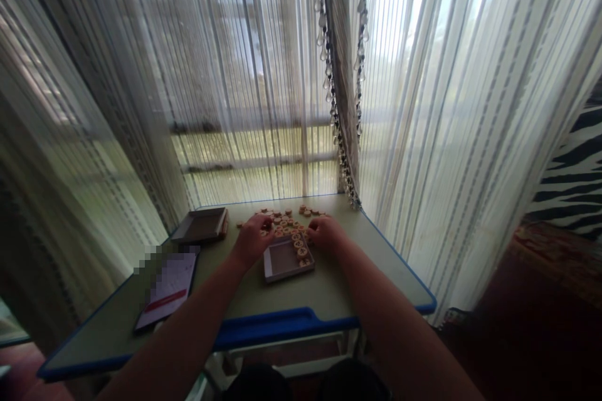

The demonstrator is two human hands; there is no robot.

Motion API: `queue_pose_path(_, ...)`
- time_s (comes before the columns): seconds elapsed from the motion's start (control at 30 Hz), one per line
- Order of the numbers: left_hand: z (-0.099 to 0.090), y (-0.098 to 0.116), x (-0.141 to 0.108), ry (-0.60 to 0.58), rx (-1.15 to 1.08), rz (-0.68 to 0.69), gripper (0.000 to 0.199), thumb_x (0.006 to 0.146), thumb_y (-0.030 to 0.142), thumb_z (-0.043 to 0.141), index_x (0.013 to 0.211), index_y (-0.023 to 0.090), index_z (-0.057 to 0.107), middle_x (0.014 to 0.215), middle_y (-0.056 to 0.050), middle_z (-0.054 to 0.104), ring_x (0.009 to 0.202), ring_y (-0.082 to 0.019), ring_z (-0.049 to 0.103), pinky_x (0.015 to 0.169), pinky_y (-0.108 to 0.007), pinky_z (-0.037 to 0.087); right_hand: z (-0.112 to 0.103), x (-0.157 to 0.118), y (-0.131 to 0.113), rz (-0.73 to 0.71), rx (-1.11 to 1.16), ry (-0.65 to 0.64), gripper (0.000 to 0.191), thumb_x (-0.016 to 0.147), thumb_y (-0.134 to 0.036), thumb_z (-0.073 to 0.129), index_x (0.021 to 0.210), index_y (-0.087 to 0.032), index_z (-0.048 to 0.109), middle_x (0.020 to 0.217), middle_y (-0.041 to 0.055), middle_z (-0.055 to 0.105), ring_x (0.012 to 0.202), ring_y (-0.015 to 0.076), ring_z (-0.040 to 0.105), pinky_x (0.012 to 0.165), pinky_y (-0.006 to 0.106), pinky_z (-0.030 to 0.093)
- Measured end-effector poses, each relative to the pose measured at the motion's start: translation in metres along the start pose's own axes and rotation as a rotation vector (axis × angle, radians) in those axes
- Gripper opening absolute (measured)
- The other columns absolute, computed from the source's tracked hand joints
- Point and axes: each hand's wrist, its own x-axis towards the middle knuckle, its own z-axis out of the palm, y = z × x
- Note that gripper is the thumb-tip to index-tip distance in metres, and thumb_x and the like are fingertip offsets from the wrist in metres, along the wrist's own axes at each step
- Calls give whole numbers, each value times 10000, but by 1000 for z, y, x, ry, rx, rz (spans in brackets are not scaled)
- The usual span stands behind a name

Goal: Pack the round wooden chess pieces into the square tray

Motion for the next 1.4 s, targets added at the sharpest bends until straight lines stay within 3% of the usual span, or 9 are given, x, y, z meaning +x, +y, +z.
queue_pose_path(0.47,1,2,-2,-78,-7,24,151,720,282,551,814,167,577,769,-25,592,729,-141,539,697,-260,431,2,0,2,-3,15,30,226,729,-333,504,700,-177,666,693,41,643,713,156,534,675,251,368)
queue_pose_path(0.77,5,1,-2,-90,-98,123,259,729,121,497,939,189,633,914,-27,655,858,-151,578,809,-275,440,1,1,0,-24,35,52,212,720,-312,520,707,-165,672,686,52,643,702,162,534,688,267,373)
queue_pose_path(1.07,10,6,-3,-140,-236,173,247,770,223,502,988,208,619,959,-37,640,844,-153,591,750,-262,471,-5,-2,-20,-86,395,15,257,642,-339,633,846,-182,646,763,19,659,697,132,571,644,233,403)
queue_pose_path(1.4,10,11,-5,-93,-278,165,196,753,262,542,918,201,631,872,-23,663,733,-125,605,667,-228,482,-8,-3,-21,-28,474,-93,240,675,-365,599,783,-167,678,747,26,672,688,137,585,621,223,399)
